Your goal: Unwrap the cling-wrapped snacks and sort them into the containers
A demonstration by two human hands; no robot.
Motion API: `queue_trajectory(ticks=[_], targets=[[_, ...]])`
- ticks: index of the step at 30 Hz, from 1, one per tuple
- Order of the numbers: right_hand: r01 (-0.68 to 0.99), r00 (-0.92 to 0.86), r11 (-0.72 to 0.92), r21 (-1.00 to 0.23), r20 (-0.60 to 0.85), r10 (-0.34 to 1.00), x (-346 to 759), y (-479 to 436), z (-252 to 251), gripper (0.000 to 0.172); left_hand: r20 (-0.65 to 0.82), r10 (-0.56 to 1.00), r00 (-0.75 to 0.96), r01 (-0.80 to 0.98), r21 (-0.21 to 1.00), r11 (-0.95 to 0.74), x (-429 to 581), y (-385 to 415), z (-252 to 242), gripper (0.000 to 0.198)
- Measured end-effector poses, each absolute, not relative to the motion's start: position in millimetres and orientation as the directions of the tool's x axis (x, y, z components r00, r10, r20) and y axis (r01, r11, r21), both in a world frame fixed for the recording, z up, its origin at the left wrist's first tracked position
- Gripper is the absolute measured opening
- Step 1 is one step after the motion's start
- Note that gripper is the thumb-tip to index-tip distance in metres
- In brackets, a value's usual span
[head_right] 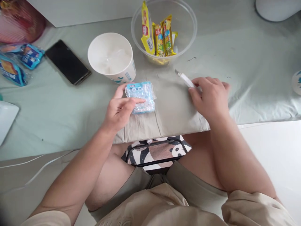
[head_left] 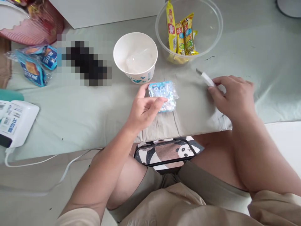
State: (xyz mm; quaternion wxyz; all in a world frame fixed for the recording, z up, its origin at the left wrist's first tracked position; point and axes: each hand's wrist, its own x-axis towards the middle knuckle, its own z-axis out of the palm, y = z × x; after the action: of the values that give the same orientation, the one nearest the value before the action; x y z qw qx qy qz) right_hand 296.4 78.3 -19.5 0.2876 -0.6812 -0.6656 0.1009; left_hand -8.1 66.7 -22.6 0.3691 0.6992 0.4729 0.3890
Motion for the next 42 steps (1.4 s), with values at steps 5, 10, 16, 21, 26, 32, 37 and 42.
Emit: queue_trajectory(ticks=[5, 10, 16, 21, 26, 32, 37, 42], targets=[[0.355, -0.163, -0.056, -0.933, -0.121, 0.979, 228, 50, 19, 0.024, 0.203, 0.969, 0.144, 0.318, 0.918, -0.239, 6, 67, -32, 0.039], [0.215, -0.319, -0.296, -0.931, -0.353, 0.879, 207, 42, 26, 0.029, 0.317, 0.944, 0.087, 0.337, 0.883, -0.327, 15, 61, -32, 0.042], [0.324, -0.4, -0.38, -0.866, -0.49, 0.774, 217, 38, 28, 0.034, 0.404, 0.913, -0.06, 0.435, 0.834, -0.341, 6, 61, -16, 0.045], [0.49, -0.354, -0.227, -0.842, -0.431, 0.83, 231, 40, 37, 0.027, 0.446, 0.873, -0.199, 0.217, 0.888, -0.405, -8, 72, -16, 0.055], [0.892, 0.047, -0.001, -0.451, 0.091, 0.995, 258, 64, 10, 0.017, 0.352, 0.926, -0.133, 0.039, 0.936, -0.35, -12, 74, -19, 0.064], [0.925, -0.018, 0.15, -0.348, 0.356, 0.934, 271, 85, -22, 0.029, 0.142, 0.982, 0.128, -0.073, 0.988, -0.133, -3, 66, -17, 0.051], [0.506, -0.452, 0.726, -0.466, 0.573, 0.683, 238, 67, -5, 0.03, -0.03, 0.971, 0.237, -0.127, 0.99, 0.061, 3, 63, -13, 0.043], [0.453, -0.276, 0.537, -0.712, 0.461, 0.844, 217, 50, 2, 0.017, -0.076, 0.918, 0.39, -0.229, 0.957, 0.177, 2, 64, -10, 0.052]])
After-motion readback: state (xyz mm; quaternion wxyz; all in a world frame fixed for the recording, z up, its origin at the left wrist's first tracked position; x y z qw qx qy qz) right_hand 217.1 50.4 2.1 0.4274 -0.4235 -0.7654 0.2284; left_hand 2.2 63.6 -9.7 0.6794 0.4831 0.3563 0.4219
